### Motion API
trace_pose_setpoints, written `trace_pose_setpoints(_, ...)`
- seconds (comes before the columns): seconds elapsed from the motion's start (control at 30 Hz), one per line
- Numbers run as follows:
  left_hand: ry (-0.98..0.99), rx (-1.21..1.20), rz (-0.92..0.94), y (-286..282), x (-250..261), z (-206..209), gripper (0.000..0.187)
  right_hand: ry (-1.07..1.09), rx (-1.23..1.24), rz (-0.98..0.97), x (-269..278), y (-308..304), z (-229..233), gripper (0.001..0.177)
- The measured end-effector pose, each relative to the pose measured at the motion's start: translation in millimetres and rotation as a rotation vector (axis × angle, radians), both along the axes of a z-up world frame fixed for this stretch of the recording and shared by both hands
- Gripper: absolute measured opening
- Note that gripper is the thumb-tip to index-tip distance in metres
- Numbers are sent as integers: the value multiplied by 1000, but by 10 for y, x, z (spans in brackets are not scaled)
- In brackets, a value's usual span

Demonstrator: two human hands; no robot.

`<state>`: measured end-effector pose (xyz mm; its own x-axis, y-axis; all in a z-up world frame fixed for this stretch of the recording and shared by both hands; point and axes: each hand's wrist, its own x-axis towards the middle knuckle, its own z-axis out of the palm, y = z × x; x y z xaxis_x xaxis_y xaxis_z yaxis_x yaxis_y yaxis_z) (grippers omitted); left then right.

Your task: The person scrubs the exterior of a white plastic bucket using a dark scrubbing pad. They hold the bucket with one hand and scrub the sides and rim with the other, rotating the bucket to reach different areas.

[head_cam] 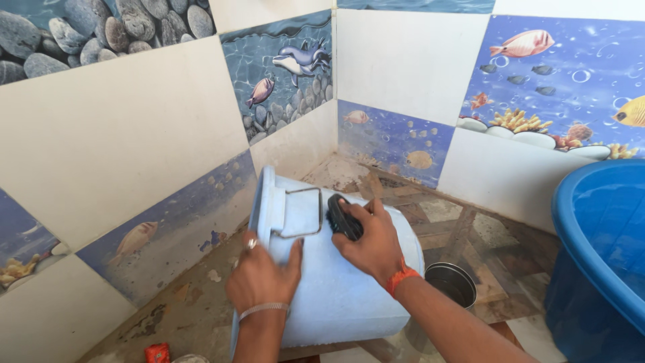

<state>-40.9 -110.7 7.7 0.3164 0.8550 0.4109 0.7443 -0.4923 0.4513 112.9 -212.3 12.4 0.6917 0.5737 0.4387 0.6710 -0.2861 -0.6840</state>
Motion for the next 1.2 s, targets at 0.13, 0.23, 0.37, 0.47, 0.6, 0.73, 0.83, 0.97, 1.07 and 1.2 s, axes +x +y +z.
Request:
trace_pose_setpoints(0.13,24,48,-32,120,195,153,72,-43,43,42,-68,-107,-66,60)
trace_pose_setpoints(0.23,-105,-70,-9,157,242,182,56,-69,75,40,-65,-127,-81,60)
trace_pose_setpoints(0.37,-201,-299,-8,241,163,151,57,-32,76,9,-121,-113,-107,56)
trace_pose_setpoints(0.47,-293,-476,34,306,131,110,66,12,86,8,-171,-103,-107,57)
trace_pose_setpoints(0.6,-376,-523,30,372,86,27,70,-99,191,101,-335,22,-94,60)
trace_pose_setpoints(0.73,-332,-526,106,400,96,-33,69,-98,242,227,-588,231,-15,60)
trace_pose_setpoints(0.83,-253,-510,203,467,33,-65,72,-82,192,241,-766,312,26,62)
trace_pose_setpoints(0.97,-212,-523,269,568,-255,-170,76,-213,99,294,-1018,414,-27,62)
trace_pose_setpoints(1.07,-197,-409,279,563,-170,-267,76,-329,68,145,-1029,585,-47,62)
trace_pose_setpoints(1.2,-246,-389,235,639,-140,-299,69,-339,51,134,-793,849,-2,56)
